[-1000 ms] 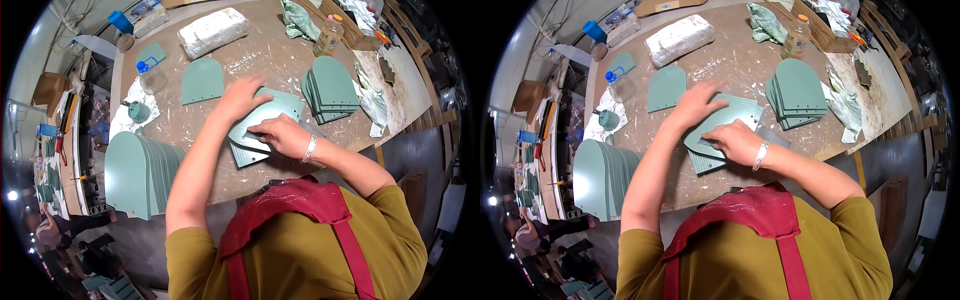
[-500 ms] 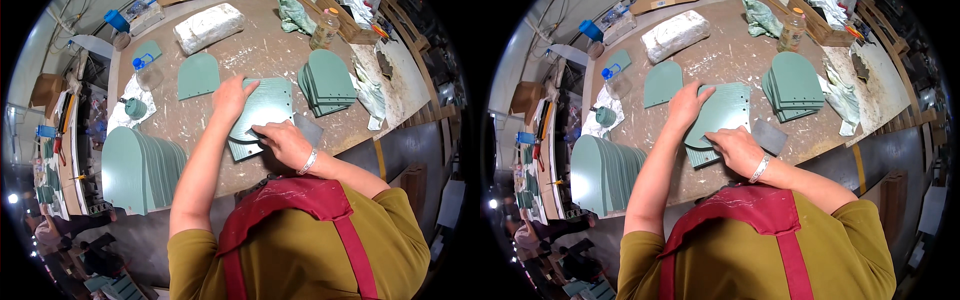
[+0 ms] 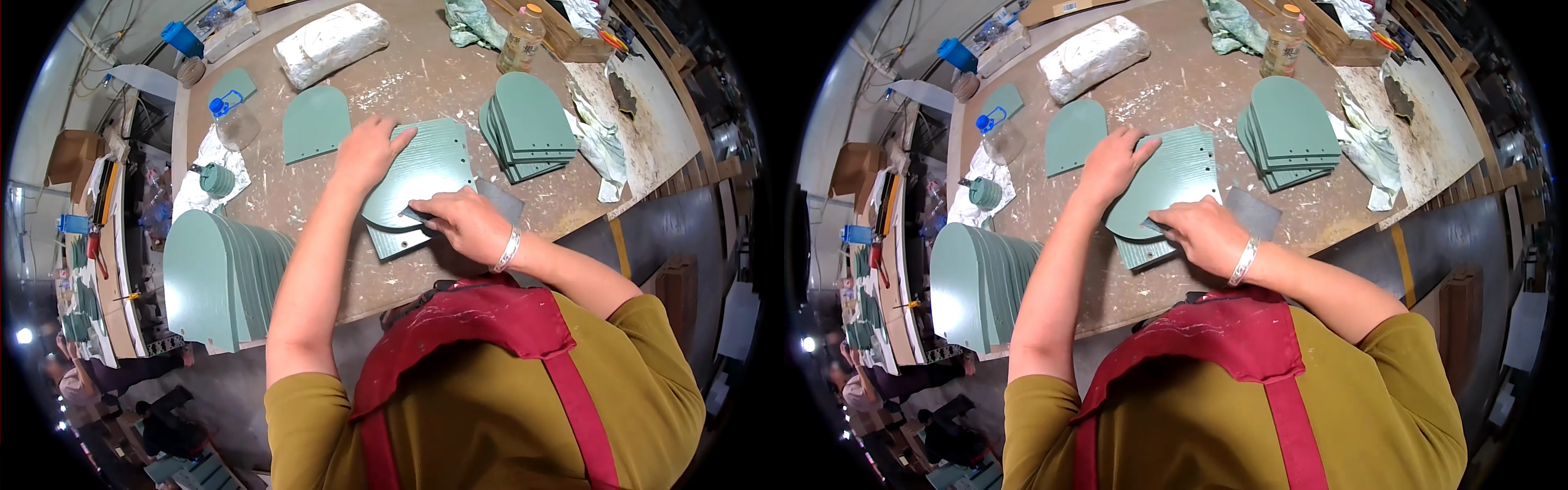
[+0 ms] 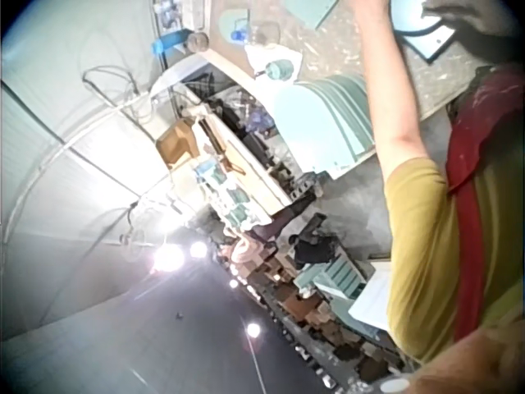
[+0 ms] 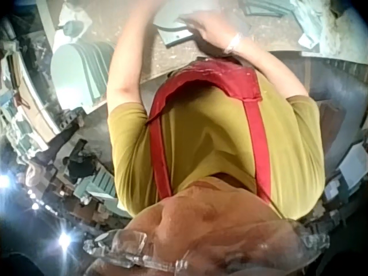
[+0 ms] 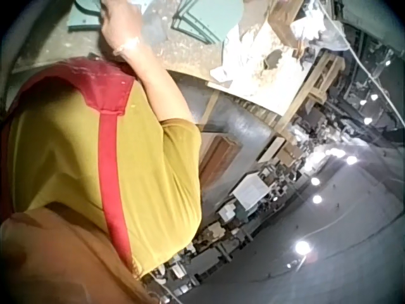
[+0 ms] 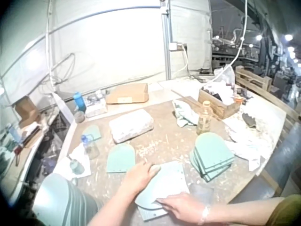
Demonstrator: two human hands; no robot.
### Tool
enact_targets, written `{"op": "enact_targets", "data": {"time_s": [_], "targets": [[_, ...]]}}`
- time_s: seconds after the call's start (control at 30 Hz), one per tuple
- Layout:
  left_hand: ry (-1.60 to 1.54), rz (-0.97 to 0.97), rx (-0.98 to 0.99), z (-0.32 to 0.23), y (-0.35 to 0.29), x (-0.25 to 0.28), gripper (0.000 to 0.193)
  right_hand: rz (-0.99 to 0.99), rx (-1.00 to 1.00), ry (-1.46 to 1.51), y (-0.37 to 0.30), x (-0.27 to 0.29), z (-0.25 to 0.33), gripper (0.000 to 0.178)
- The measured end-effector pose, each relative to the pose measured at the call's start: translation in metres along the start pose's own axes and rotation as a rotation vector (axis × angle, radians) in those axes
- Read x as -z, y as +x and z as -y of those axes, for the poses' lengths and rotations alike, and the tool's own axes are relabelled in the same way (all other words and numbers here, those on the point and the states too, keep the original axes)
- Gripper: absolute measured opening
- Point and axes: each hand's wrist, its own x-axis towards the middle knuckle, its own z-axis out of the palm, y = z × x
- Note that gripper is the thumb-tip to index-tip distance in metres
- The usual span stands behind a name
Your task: The person sands the surfaces and edges of several green wooden panels using a sanding block, then uses a small blade to scrape the edges of the holes in the panels.
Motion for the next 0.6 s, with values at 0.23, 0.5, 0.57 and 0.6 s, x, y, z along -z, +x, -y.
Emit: {"op": "enact_targets", "data": {"time_s": [0.23, 0.5, 0.57, 0.6], "targets": [[0.026, -0.064, 0.017, 0.001, 0.001, -0.006, 0.046, -0.066, -0.024, 0.039, -0.005, -0.004, 0.009, 0.033], [-0.006, -0.06, 0.059, 0.0, 0.001, -0.006, 0.05, -0.073, -0.101, 0.198, -0.001, 0.006, -0.003, 0.032], [-0.011, -0.048, 0.08, -0.003, 0.001, -0.006, 0.051, -0.07, -0.061, 0.129, -0.003, 0.004, -0.003, 0.032], [-0.009, -0.038, 0.087, -0.003, 0.001, -0.004, 0.052, -0.071, -0.04, 0.098, -0.003, 0.003, -0.003, 0.032]]}}
